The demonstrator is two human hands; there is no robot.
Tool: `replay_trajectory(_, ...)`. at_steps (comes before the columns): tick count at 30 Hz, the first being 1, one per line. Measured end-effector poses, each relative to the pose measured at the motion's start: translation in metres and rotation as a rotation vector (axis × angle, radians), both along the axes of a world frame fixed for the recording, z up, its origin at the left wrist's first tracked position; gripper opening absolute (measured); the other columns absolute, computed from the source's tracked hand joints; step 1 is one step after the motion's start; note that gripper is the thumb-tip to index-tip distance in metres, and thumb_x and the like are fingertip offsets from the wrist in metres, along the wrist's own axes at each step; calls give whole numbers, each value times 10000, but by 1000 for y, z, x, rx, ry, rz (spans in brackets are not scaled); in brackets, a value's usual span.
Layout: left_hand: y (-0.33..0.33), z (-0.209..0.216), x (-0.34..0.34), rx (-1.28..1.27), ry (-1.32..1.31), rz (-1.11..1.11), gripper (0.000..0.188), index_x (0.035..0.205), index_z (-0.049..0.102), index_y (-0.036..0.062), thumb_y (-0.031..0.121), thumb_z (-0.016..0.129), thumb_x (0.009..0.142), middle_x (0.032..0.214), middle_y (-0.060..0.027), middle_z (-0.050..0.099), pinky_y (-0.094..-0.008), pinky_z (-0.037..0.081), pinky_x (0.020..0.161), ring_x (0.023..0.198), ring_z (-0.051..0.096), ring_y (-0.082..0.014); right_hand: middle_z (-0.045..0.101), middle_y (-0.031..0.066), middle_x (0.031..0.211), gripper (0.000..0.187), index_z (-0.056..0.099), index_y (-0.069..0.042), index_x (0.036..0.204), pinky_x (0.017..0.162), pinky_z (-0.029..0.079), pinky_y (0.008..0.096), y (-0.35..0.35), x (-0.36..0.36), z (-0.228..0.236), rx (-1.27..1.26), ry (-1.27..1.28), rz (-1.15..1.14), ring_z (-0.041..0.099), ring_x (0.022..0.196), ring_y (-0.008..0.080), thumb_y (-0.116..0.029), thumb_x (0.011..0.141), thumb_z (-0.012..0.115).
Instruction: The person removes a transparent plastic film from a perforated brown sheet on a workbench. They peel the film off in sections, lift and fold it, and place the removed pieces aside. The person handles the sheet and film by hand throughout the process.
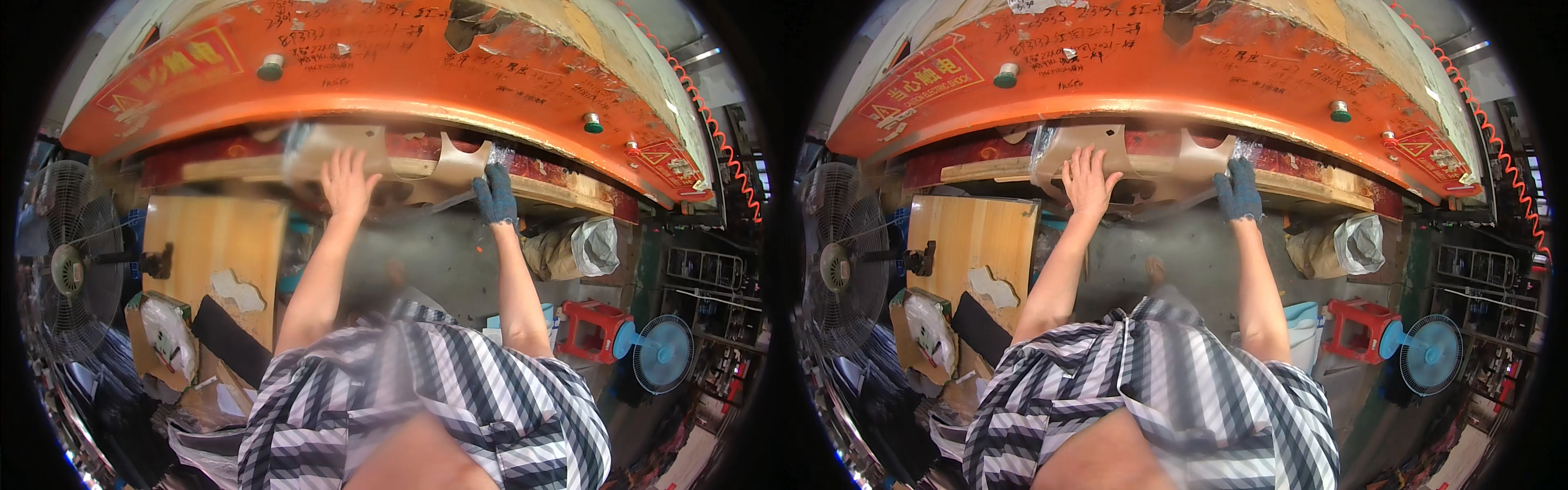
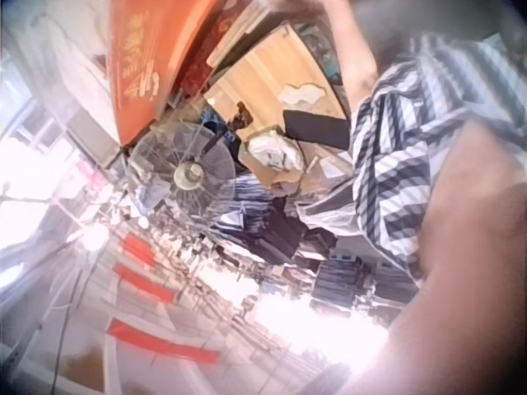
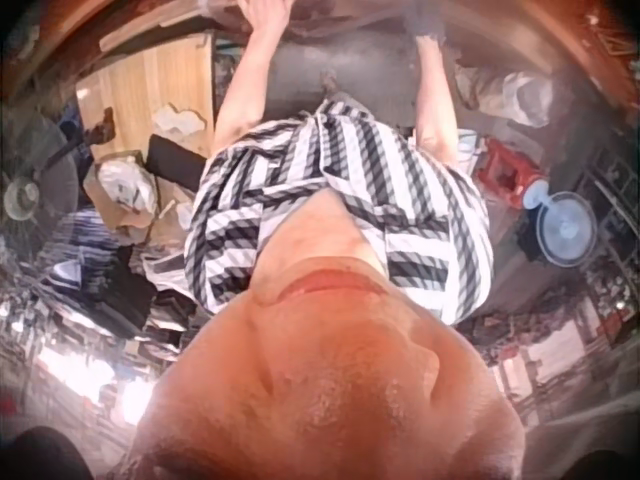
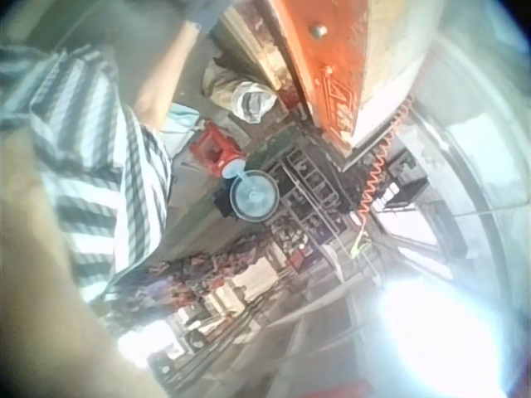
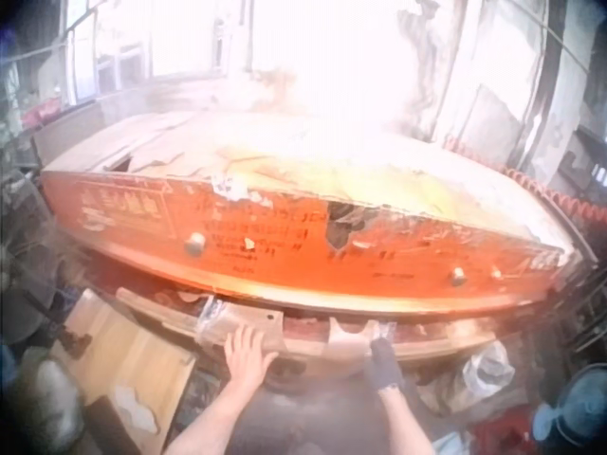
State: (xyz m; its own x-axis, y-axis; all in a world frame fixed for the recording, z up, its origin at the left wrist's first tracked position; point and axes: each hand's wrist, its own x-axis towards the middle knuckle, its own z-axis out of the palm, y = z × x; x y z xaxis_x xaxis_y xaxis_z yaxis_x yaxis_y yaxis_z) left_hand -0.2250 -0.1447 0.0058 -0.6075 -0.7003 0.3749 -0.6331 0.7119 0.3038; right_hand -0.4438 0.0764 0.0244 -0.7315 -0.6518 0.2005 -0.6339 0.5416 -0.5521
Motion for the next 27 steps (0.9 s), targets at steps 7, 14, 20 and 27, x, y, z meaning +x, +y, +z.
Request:
replay_trajectory(7, -3, 7, -1, 19, -18, -1, 584, 1263, 514, 160, 421, 709, 779, 1366, -58, 456, -502, 224, 1105, 1347, 333, -274, 366, 254, 1442, 681, 395, 8, 1387, 1131, 260, 425, -7, -7, -1, 140, 17, 47, 291, 1381, 383, -448, 905, 546)
replay_trajectory(14, 21, 27, 0, -16, -80, -10, 582, 1277, 507, 139, 334, 721, 771, 1399, -105, 429, -509, 246, 1091, 1362, 318, -291, 413, 254, 1389, 630, 421, -12, 1357, 1089, 302, 438, -4, -3, 0, 203, 6, 41, 356, 1316, 401, -438, 907, 531)
replay_trajectory(20, 39, 15, -18, 20, 106, -263, 481, 1185, 581, 113, 288, 717, 758, 1234, -68, 562, -447, 346, 956, 1236, 451, -252, 406, 265, 1386, 663, 415, -3, 1356, 1074, 327, 444, -6, 2, -12, 196, -32, 16, 365, 1312, 407, -477, 902, 510)
replay_trajectory(27, 31, -7, -27, -49, 67, -206, 422, 1159, 621, 138, 314, 694, 783, 1178, -4, 593, -420, 350, 935, 1174, 483, -220, 616, 123, 781, 312, 638, -40, 897, 628, 480, 337, 9, -31, 62, -482, -526, -264, 590, 675, 208, -335, 877, 539)
